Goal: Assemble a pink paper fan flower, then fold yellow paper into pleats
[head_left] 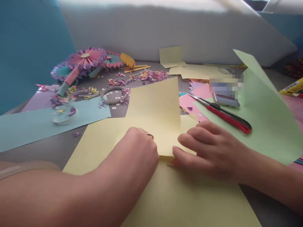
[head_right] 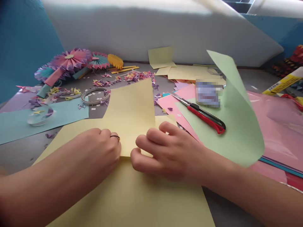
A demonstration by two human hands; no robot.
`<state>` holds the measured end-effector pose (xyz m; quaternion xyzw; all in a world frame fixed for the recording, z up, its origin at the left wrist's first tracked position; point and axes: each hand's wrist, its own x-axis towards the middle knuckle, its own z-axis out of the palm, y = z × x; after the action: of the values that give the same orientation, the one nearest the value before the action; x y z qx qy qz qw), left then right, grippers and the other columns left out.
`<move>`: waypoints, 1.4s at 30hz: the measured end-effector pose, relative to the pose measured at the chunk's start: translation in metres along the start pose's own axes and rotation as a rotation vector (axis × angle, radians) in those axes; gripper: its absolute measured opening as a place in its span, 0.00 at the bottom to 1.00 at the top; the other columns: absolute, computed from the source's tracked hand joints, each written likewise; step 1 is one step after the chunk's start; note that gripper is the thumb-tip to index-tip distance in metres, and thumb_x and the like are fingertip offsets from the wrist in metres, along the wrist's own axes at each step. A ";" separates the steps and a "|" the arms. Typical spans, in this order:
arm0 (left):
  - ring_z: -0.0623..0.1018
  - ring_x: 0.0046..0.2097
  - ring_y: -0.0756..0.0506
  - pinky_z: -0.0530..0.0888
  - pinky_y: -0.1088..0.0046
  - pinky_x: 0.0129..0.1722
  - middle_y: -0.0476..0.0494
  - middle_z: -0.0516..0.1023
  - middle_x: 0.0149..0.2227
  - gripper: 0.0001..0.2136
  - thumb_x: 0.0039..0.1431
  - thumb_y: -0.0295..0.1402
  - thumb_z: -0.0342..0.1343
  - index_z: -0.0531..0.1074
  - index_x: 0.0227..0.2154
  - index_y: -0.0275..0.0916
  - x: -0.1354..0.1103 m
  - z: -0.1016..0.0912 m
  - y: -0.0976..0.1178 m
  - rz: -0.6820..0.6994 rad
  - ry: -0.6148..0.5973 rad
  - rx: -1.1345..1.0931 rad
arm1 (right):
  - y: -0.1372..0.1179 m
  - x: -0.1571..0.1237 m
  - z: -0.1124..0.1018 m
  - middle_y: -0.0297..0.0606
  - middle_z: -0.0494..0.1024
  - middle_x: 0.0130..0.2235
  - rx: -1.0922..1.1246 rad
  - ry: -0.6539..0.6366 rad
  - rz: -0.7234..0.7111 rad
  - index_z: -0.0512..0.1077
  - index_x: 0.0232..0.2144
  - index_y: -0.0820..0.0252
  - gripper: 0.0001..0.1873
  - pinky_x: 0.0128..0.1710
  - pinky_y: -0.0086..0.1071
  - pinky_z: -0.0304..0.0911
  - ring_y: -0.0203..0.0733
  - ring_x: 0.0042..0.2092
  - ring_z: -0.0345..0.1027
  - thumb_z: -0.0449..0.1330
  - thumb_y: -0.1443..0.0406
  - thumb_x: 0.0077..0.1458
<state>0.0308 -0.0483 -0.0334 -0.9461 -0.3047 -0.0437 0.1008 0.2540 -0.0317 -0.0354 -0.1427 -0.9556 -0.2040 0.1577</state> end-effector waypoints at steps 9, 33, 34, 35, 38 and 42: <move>0.67 0.22 0.44 0.62 0.66 0.21 0.46 0.70 0.21 0.06 0.44 0.21 0.55 0.72 0.23 0.39 0.000 -0.010 -0.022 0.291 -0.056 0.193 | 0.008 0.002 0.003 0.34 0.66 0.27 0.231 -0.166 -0.094 0.67 0.32 0.59 0.12 0.30 0.35 0.44 0.39 0.30 0.51 0.46 0.73 0.64; 0.63 0.26 0.48 0.58 0.70 0.27 0.50 0.65 0.26 0.13 0.67 0.23 0.39 0.59 0.26 0.41 -0.025 0.013 -0.054 0.203 -0.093 -0.463 | 0.016 0.006 0.011 0.31 0.59 0.26 0.685 -0.337 0.197 0.56 0.25 0.57 0.15 0.28 0.32 0.44 0.36 0.28 0.50 0.46 0.68 0.66; 0.63 0.25 0.48 0.57 0.71 0.26 0.50 0.65 0.26 0.13 0.67 0.23 0.39 0.58 0.26 0.41 -0.026 0.014 -0.056 0.174 -0.095 -0.474 | 0.016 0.006 0.011 0.31 0.58 0.26 0.709 -0.340 0.227 0.55 0.25 0.57 0.15 0.28 0.32 0.44 0.35 0.28 0.50 0.46 0.68 0.66; 0.62 0.25 0.49 0.57 0.71 0.26 0.51 0.64 0.25 0.13 0.66 0.23 0.39 0.57 0.26 0.41 -0.026 0.014 -0.056 0.145 -0.088 -0.477 | 0.017 0.007 0.010 0.31 0.58 0.26 0.730 -0.348 0.258 0.54 0.25 0.57 0.16 0.28 0.31 0.45 0.35 0.28 0.51 0.46 0.68 0.66; 0.62 0.24 0.49 0.55 0.71 0.24 0.52 0.64 0.24 0.12 0.66 0.24 0.41 0.57 0.26 0.41 -0.027 0.016 -0.057 0.089 -0.064 -0.467 | 0.017 0.008 0.009 0.31 0.61 0.25 0.768 -0.373 0.351 0.53 0.25 0.57 0.16 0.27 0.31 0.46 0.34 0.27 0.53 0.47 0.67 0.66; 0.62 0.23 0.50 0.55 0.71 0.24 0.53 0.63 0.24 0.12 0.66 0.25 0.41 0.56 0.26 0.41 -0.028 0.018 -0.055 0.059 -0.042 -0.453 | 0.016 0.009 0.010 0.32 0.63 0.25 0.767 -0.386 0.420 0.53 0.24 0.57 0.16 0.25 0.31 0.48 0.34 0.26 0.54 0.46 0.65 0.67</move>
<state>-0.0238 -0.0167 -0.0459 -0.9538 -0.2613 -0.0884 -0.1193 0.2487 -0.0113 -0.0349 -0.2996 -0.9242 0.2301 0.0564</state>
